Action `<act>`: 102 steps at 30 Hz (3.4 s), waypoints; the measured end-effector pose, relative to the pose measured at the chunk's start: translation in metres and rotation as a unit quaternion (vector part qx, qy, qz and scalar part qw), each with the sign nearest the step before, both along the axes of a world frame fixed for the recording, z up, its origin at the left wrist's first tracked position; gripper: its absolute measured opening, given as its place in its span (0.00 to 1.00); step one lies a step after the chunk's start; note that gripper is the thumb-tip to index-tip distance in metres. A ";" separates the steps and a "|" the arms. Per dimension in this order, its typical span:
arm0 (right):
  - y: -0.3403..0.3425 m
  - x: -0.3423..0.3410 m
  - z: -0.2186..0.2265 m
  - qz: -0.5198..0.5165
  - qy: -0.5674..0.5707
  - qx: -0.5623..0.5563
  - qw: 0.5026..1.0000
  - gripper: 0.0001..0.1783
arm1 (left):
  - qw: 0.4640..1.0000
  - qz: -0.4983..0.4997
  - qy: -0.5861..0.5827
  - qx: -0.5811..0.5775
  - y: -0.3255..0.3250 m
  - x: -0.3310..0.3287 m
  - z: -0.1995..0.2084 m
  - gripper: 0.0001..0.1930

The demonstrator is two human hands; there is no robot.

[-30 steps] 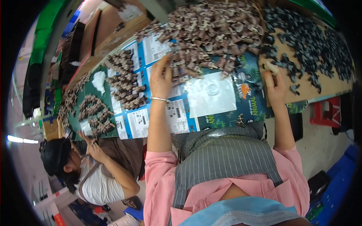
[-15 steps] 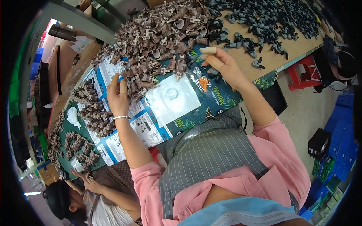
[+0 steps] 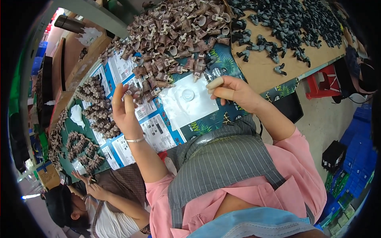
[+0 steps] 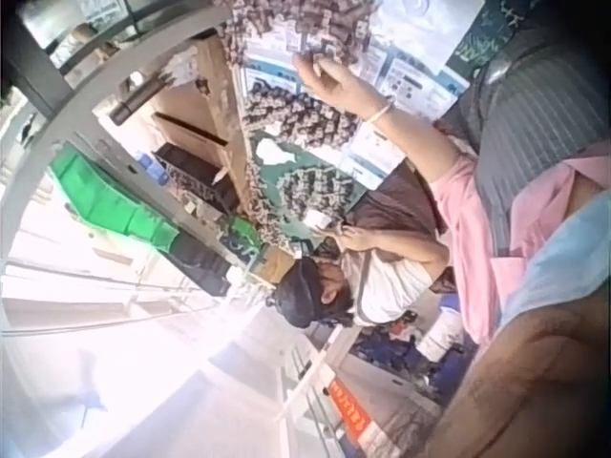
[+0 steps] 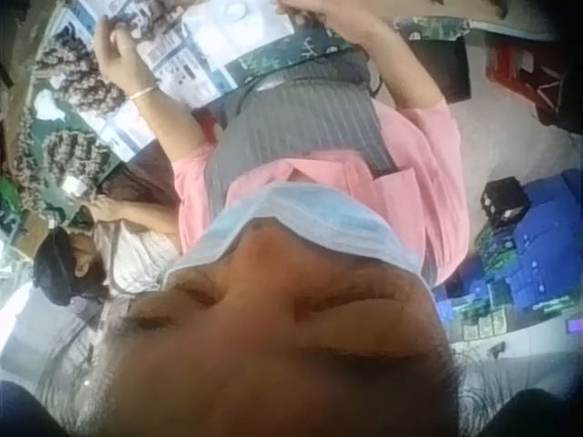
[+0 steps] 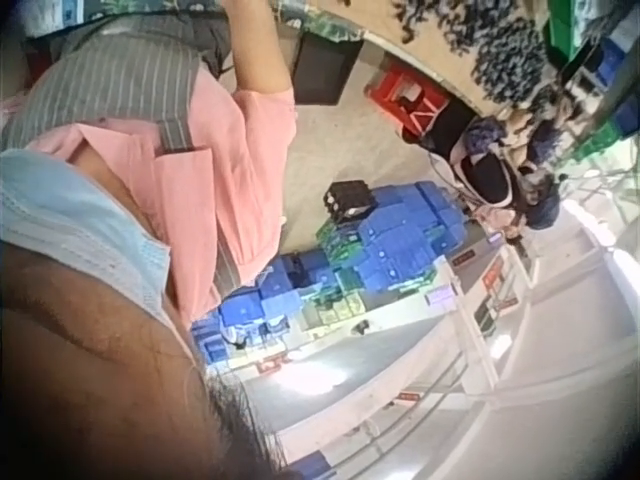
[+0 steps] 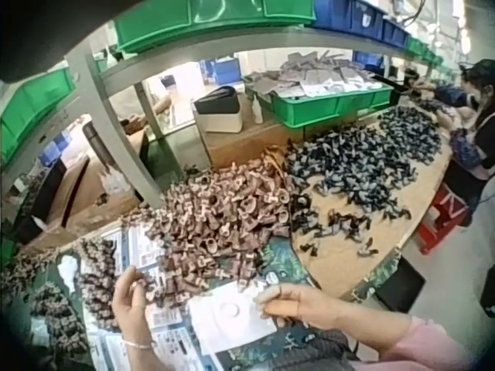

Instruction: The person assembles small plastic animal components into finished units by hand at a factory workbench.

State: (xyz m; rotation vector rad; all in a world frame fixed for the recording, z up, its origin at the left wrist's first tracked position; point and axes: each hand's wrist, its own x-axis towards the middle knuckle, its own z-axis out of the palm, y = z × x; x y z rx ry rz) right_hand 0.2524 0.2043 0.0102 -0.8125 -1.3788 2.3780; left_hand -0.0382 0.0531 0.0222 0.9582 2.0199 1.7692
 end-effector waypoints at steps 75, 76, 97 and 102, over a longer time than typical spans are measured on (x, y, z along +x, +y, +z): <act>-0.028 0.004 -0.006 -0.120 -0.066 0.143 0.980 0.12 | 0.907 -0.066 -0.400 0.112 -0.075 0.068 -0.035 0.20; -0.029 0.003 -0.006 -0.117 -0.076 0.169 0.976 0.11 | 0.911 -0.076 -0.392 0.108 -0.076 0.068 -0.035 0.20; -0.024 -0.057 0.025 0.092 -0.140 0.774 0.611 0.10 | 0.916 -0.071 -0.379 0.111 -0.069 0.072 -0.035 0.18; -0.022 -0.055 0.026 0.049 -0.147 0.708 0.689 0.09 | 0.933 -0.082 -0.342 0.078 -0.069 0.075 -0.036 0.19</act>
